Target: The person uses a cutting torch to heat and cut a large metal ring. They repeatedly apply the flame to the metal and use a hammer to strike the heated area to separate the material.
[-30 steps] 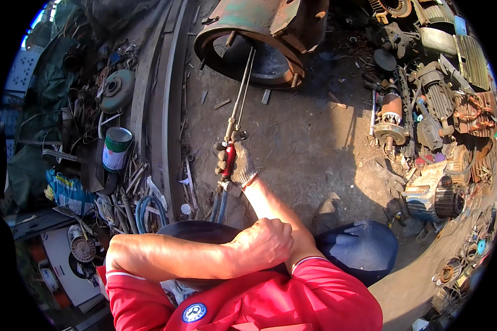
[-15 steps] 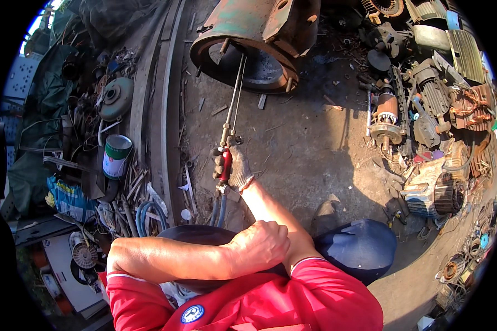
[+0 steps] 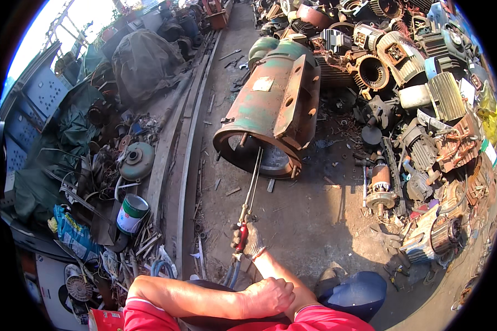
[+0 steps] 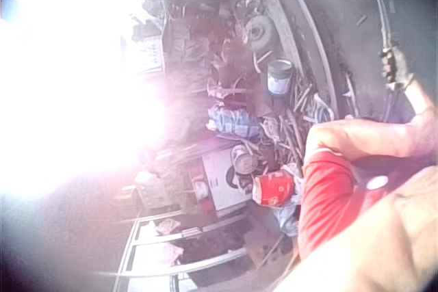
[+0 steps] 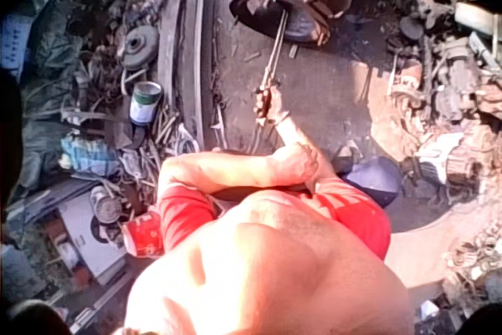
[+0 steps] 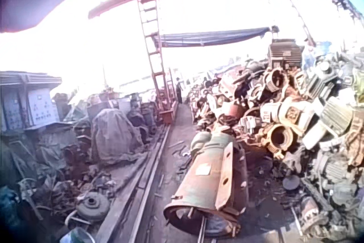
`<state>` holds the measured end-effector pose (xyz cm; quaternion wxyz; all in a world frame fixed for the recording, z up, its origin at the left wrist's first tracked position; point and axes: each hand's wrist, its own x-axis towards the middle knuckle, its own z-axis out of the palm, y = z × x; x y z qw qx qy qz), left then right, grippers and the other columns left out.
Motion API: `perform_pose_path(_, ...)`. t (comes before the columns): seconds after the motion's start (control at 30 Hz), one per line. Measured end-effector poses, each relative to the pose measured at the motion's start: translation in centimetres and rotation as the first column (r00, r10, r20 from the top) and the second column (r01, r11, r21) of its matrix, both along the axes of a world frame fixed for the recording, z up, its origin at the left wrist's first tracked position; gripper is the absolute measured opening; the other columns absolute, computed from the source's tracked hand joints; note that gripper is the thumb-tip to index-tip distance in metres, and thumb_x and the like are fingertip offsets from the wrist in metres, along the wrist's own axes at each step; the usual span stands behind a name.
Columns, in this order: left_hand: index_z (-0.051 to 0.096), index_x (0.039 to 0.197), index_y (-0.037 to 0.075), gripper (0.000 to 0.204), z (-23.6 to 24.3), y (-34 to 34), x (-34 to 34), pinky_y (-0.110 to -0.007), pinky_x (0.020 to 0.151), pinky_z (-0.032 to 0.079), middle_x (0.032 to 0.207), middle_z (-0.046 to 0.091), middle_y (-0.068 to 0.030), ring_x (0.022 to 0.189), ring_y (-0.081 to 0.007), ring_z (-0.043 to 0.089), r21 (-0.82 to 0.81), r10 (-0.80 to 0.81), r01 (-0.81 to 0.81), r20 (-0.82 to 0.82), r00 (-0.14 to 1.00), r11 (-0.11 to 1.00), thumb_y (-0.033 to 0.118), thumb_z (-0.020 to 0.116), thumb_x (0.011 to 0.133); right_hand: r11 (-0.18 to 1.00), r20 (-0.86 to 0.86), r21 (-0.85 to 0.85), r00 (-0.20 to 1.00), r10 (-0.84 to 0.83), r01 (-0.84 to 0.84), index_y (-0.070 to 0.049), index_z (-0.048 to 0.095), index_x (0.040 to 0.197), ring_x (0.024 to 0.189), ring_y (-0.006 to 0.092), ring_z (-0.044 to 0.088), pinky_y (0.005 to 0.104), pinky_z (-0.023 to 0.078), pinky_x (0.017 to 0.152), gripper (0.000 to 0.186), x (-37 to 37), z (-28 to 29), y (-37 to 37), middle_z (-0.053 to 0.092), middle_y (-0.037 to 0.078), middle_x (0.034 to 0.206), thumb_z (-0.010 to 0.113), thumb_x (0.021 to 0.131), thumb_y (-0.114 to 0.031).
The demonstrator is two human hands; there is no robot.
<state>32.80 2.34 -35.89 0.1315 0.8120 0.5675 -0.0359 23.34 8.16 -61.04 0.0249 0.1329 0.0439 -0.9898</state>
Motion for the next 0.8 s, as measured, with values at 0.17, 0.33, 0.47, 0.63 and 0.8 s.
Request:
perform_pose_path(0.17,0.067,0.089,0.003,0.017,0.7,0.0,0.0,-0.034,0.061,0.053,0.087,0.061,-0.0091,0.079,-0.0206,0.066,-0.005,-0.021,0.02,-0.021,1.0,1.0,0.019,0.063,0.085,0.998,-0.026,-0.054,0.999,0.036,-0.037,-0.014,0.061,0.105,0.063,0.0221,0.064,0.0469,0.054,0.062,0.047,-0.1,0.3,0.2,0.065,0.003,0.078,0.05,0.103,-0.059)
perform_pose_path(0.33,0.067,0.09,0.003,0.018,1.2,0.1,-0.3,-0.033,0.06,0.052,0.087,0.061,-0.0084,0.079,-0.0201,0.066,0.005,-0.027,0.028,-0.037,0.999,1.0,0.02,0.064,0.085,1.0,0.021,-0.006,0.999,-0.027,0.027,-0.012,0.063,0.099,0.056,0.0192,0.061,0.0439,0.054,0.057,0.059,-0.1,0.8,0.7,0.063,0.0,0.074,0.052,0.098,-0.07)
perform_pose_path(0.47,0.068,0.09,0.004,0.018,0.5,-0.3,0.3,-0.033,0.059,0.052,0.086,0.062,-0.0079,0.078,-0.0198,0.066,-0.002,0.0,0.0,-0.026,1.0,1.0,0.02,0.064,0.085,0.999,0.083,0.018,0.996,-0.03,0.028,-0.01,0.063,0.105,0.059,0.0199,0.061,0.0447,0.054,0.06,0.059,0.1,0.3,-0.4,0.063,0.0,0.077,0.051,0.099,-0.068)
perform_pose_path(0.63,0.068,0.09,0.005,0.017,1.0,0.1,-0.1,-0.033,0.058,0.051,0.086,0.061,-0.0072,0.077,-0.0198,0.065,-0.012,-0.013,0.013,-0.059,0.998,1.0,0.021,0.064,0.085,0.997,-0.019,-0.067,0.999,0.034,-0.035,-0.009,0.063,0.112,0.062,0.0219,0.063,0.0477,0.056,0.061,0.052,0.0,-0.6,0.1,0.066,0.003,0.08,0.048,0.104,-0.058)
perform_pose_path(0.8,0.068,0.09,0.005,0.017,0.6,-0.1,0.1,-0.032,0.057,0.05,0.085,0.061,-0.0067,0.077,-0.0196,0.065,-0.029,0.008,-0.009,-0.033,0.999,1.0,0.021,0.064,0.085,0.999,0.043,-0.039,0.999,-0.003,0.005,-0.011,0.062,0.113,0.062,0.0217,0.063,0.0479,0.056,0.062,0.047,0.2,-0.1,-0.1,0.065,0.003,0.081,0.048,0.104,-0.055)
